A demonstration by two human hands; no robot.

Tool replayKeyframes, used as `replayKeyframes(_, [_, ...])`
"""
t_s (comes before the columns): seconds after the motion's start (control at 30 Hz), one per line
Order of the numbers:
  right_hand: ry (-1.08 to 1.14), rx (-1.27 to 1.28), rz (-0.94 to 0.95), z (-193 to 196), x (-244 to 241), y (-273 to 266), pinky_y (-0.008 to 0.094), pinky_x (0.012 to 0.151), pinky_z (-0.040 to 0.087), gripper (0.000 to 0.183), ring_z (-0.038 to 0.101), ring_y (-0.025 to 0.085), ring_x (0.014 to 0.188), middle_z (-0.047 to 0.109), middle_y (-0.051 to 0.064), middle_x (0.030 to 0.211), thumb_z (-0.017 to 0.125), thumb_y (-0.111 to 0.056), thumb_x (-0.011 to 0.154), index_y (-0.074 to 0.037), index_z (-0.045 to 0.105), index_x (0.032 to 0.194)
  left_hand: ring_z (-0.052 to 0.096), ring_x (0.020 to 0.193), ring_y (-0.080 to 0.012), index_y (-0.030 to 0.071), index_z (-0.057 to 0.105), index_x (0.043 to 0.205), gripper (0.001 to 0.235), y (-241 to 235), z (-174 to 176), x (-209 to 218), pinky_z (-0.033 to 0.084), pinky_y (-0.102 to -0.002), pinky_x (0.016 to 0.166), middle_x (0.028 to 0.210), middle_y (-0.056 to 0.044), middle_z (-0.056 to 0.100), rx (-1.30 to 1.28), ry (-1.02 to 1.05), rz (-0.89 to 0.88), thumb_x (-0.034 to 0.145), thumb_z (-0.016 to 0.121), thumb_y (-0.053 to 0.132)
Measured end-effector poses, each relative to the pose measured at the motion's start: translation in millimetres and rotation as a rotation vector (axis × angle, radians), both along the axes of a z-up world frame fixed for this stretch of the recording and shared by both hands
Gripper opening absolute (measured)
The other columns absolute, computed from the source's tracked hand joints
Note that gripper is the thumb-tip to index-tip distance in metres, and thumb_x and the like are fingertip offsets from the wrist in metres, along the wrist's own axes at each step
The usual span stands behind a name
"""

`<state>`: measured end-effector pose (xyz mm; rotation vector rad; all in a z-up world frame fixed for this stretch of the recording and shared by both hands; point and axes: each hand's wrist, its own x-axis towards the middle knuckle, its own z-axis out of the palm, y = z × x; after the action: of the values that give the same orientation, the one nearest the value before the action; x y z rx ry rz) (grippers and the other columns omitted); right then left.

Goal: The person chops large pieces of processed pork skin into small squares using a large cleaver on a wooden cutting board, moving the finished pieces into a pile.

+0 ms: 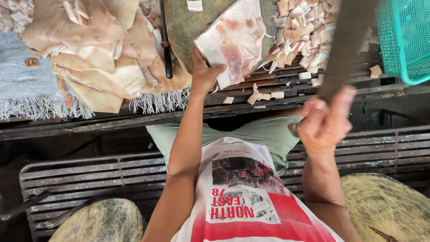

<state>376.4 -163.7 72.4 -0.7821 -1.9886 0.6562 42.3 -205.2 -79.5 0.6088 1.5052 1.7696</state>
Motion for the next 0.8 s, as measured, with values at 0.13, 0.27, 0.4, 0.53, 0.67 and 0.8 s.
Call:
replayKeyframes(0.13, [-0.033,0.265,-0.219,-49,-18,-3,0.030,0.057,0.055,0.066,0.064,0.025,0.068,0.068,0.025,0.098,0.054,-0.009,0.107,-0.018,0.022,0.165,0.064,0.119,-0.0253,-0.001,0.017,0.150,0.099,1,3,0,0.057,-0.036,0.099,0.132,-0.018,0.056,-0.010,-0.035,0.012,0.073,0.077,-0.010])
replayKeyframes(0.27, [-0.741,-0.068,0.083,-74,-11,-25,0.053,0.061,0.054,0.062,0.067,0.046,0.068,0.072,0.027,0.088,0.059,-0.006,0.096,-0.006,0.045,0.156,0.066,0.116,-0.0263,-0.002,0.031,0.146,0.088,4,11,-9,0.061,-0.037,0.096,0.129,-0.018,0.060,-0.025,-0.095,-0.017,0.074,0.081,-0.010])
replayKeyframes(0.4, [-0.587,-0.070,0.064,-52,5,-37,0.052,0.069,0.056,0.054,0.071,0.047,0.083,0.071,0.030,0.097,0.060,-0.005,0.099,-0.009,0.051,0.152,0.067,0.117,-0.0251,-0.001,0.033,0.148,0.087,-13,18,-4,0.060,-0.036,0.096,0.129,-0.015,0.062,0.008,-0.128,-0.043,0.075,0.080,-0.012])
replayKeyframes(0.53, [-0.454,-0.121,0.029,-47,-15,-28,0.051,0.073,0.058,0.056,0.071,0.048,0.091,0.069,0.032,0.105,0.060,-0.004,0.101,-0.009,0.047,0.155,0.069,0.105,-0.0228,0.003,0.029,0.149,0.088,-15,22,-6,0.062,-0.035,0.086,0.119,-0.013,0.065,-0.074,-0.138,-0.056,0.077,0.078,-0.009])
replayKeyframes(0.67, [-0.454,-0.101,0.028,-55,-29,-27,0.053,0.078,0.058,0.059,0.070,0.049,0.095,0.070,0.032,0.110,0.060,-0.004,0.102,-0.013,0.044,0.158,0.069,0.103,-0.0232,0.004,0.029,0.151,0.087,-31,20,4,0.061,-0.036,0.086,0.118,-0.015,0.065,0.017,-0.207,-0.062,0.079,0.075,-0.010])
replayKeyframes(0.8, [-0.666,-0.175,0.056,-72,-31,-32,0.057,0.070,0.054,0.063,0.068,0.049,0.080,0.072,0.028,0.100,0.060,-0.004,0.099,-0.014,0.042,0.159,0.068,0.110,-0.0222,0.003,0.028,0.153,0.085,-40,12,6,0.060,-0.036,0.093,0.123,-0.015,0.064,0.112,-0.178,-0.065,0.083,0.074,-0.013])
